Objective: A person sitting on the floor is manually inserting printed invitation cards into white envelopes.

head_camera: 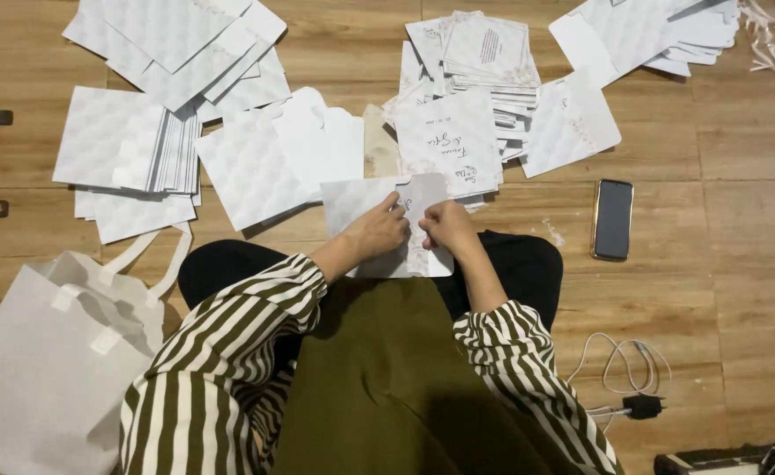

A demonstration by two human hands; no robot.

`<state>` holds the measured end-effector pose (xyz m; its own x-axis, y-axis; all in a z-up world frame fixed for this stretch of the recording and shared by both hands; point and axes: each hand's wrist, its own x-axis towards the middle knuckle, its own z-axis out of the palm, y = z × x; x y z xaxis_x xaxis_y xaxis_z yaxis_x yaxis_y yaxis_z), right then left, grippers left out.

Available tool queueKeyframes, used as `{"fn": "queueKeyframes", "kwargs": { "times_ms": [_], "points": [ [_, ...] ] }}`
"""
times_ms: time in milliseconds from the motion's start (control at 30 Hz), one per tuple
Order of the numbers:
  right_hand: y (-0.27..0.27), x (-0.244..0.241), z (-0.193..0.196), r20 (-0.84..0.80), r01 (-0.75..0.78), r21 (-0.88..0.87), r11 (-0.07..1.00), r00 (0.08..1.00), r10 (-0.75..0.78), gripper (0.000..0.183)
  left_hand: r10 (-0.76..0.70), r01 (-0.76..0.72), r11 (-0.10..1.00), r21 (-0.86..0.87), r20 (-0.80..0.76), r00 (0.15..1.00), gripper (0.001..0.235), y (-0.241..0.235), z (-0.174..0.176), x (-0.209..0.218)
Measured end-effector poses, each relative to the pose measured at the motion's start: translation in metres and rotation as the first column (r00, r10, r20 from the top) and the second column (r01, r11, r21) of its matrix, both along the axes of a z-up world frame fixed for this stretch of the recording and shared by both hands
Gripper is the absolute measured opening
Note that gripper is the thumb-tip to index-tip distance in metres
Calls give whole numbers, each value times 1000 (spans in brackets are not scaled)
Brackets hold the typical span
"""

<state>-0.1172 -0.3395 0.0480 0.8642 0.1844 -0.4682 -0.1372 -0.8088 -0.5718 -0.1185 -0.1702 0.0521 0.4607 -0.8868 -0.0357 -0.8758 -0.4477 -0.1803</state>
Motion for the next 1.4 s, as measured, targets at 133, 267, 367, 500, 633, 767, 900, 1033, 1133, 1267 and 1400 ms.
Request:
{"fn": "queueKeyframes", "kwargs": {
  "times_ms": [133,267,367,500,633,767,900,1033,1133,1267,1400],
  "points": [
    [2,0,-13,72,33,-21,999,997,-32,12,-48,50,998,-41,53,997,12,-11,-4,-5],
    [0,-11,10,42,96,99,990,994,-101,9,-38,43,996,-75,67,997,12,-4,12,-10],
    [-5,-8,23,224,62,97,993,971,-83,11,4,16,986,-166,118,993,12,1,36,-8],
    [-14,-1,35,470,-79,156,984,883,-4,18,336,-239,806,-541,87,938,64,27,33,0],
    [-6,4,62,572,-112,258,959,818,-58,7,412,-748,391,-537,-624,664,67,65,23,2],
    [9,9,51,641,-138,246,959,765,-54,8,124,-883,203,-424,-883,452,13,75,-4,-15],
    [22,-3,61,769,-18,326,945,587,-255,8,-58,-929,-129,-347,-932,357,21,74,-19,-26],
    [4,-14,-4,548,137,567,812,673,-496,41,-163,-891,-335,-307,-912,375,27,80,-25,-20],
    [-18,-29,-64,-153,404,640,653,901,-407,40,-196,-889,-368,-272,-912,360,25,79,-30,-19],
    [-14,-17,-65,-207,389,794,467,895,-394,27,-213,-886,-391,-249,-912,350,25,77,-30,-19],
    [-11,-15,-78,-169,383,760,525,897,-410,22,-192,-889,-388,-243,-922,335,24,80,-43,-18]
  ]
}}
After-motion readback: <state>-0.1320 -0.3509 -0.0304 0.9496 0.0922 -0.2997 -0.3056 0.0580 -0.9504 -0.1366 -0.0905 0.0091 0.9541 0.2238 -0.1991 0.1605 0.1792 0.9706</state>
